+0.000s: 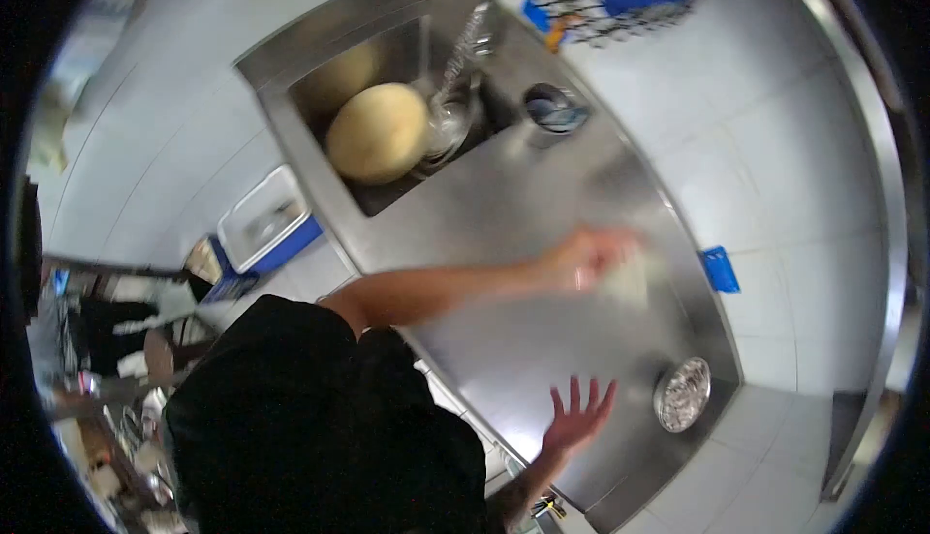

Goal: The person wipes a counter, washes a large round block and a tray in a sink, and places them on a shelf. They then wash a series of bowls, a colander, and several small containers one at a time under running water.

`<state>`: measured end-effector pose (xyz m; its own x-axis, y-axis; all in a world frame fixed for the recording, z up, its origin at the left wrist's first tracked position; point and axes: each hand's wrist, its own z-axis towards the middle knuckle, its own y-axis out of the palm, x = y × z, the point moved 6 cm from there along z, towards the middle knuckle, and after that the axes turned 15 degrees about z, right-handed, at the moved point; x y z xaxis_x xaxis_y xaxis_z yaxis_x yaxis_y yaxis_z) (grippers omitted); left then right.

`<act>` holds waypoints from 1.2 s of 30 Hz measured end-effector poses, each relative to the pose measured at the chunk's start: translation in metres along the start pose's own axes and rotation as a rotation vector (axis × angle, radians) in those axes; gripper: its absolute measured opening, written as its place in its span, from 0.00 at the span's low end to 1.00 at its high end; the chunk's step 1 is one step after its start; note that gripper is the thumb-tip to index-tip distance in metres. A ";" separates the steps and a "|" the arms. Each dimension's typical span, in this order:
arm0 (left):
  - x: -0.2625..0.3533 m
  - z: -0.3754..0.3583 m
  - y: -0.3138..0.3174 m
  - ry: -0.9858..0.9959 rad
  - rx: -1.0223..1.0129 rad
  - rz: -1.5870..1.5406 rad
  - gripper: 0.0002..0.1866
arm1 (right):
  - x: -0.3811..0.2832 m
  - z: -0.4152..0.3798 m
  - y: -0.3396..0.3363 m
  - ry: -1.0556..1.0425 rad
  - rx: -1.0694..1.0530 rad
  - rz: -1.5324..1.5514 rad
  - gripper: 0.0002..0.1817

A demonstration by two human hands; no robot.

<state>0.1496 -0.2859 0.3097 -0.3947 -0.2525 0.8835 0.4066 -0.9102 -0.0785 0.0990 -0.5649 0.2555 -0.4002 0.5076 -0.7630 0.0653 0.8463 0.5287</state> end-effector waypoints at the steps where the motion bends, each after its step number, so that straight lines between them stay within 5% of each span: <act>1: 0.024 -0.038 0.012 0.045 -0.059 -0.087 0.17 | 0.021 0.013 0.028 0.057 -0.113 0.163 0.32; 3: 0.036 -0.106 0.024 0.075 -0.208 0.495 0.18 | 0.046 0.028 0.063 0.131 -0.223 0.336 0.33; 5: 0.016 -0.177 -0.008 -0.051 -0.068 0.531 0.19 | 0.053 0.032 0.080 0.125 -0.268 0.284 0.24; 6: 0.015 -0.204 -0.040 -0.386 -0.204 0.518 0.19 | 0.052 0.025 0.091 0.080 -0.245 0.292 0.24; 7: 0.016 -0.231 -0.078 -0.520 -0.241 0.534 0.19 | 0.052 0.016 0.106 0.034 -0.169 0.060 0.20; 8: -0.004 -0.271 -0.120 -0.509 -0.186 0.574 0.18 | 0.050 0.008 0.116 -0.006 -0.081 -0.173 0.16; 9: -0.020 -0.313 -0.161 -0.762 0.034 0.415 0.16 | 0.040 0.007 0.128 -0.045 -0.056 -0.165 0.16; 11: -0.038 -0.376 -0.253 -0.631 0.069 0.700 0.12 | 0.037 -0.004 0.188 -0.174 -0.401 -0.282 0.14; 12: -0.022 -0.382 -0.294 -0.887 0.260 0.615 0.10 | 0.023 -0.012 0.221 -0.383 -0.468 -0.481 0.16; 14: -0.018 -0.405 -0.365 -0.890 0.343 0.909 0.09 | -0.008 -0.038 0.299 -0.836 -0.602 -0.863 0.19; 17: -0.026 -0.399 -0.446 -0.989 0.448 0.882 0.09 | -0.025 -0.063 0.399 -1.509 -0.611 -1.020 0.25; 21: -0.069 -0.335 -0.516 -0.863 0.310 0.844 0.09 | -0.009 -0.043 0.556 -1.653 -0.463 -1.106 0.27; 22: -0.087 -0.317 -0.527 -0.830 0.229 0.819 0.09 | 0.016 -0.050 0.589 -1.828 -0.275 -1.447 0.27; 24: -0.125 -0.273 -0.552 -0.636 0.106 0.829 0.09 | 0.065 -0.070 0.616 -1.940 -0.351 -1.387 0.24; 25: -0.157 -0.257 -0.562 -0.692 0.028 0.797 0.11 | 0.090 -0.081 0.629 -1.995 -0.388 -1.357 0.22; 27: -0.241 -0.236 -0.579 -0.759 -0.179 0.797 0.14 | 0.176 -0.051 0.584 -1.309 -0.795 -0.650 0.28; 29: -0.338 -0.228 -0.592 -0.756 -0.324 0.825 0.15 | 0.308 0.002 0.560 -0.740 -0.695 -0.893 0.17; 31: -0.425 -0.244 -0.611 -1.195 -0.287 0.645 0.24 | 0.448 0.067 0.501 -0.304 -0.637 -1.057 0.14; 33: -0.448 -0.260 -0.631 -1.589 -0.028 0.955 0.30 | 0.559 0.114 0.422 0.453 -0.292 -0.931 0.19; 35: -0.490 -0.302 -0.649 -1.860 0.235 0.440 0.35 | 0.623 0.157 0.352 0.546 -0.057 -1.048 0.24; 36: -0.509 -0.306 -0.652 -1.821 -0.088 0.587 0.34 | 0.636 0.181 0.340 0.532 -0.057 -1.041 0.24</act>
<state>-0.1662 0.3354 -0.2302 0.9950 0.0567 0.0820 0.0888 -0.8773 -0.4716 0.0318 0.0754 -0.1175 -0.5695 -0.5695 -0.5927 -0.5553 0.7982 -0.2334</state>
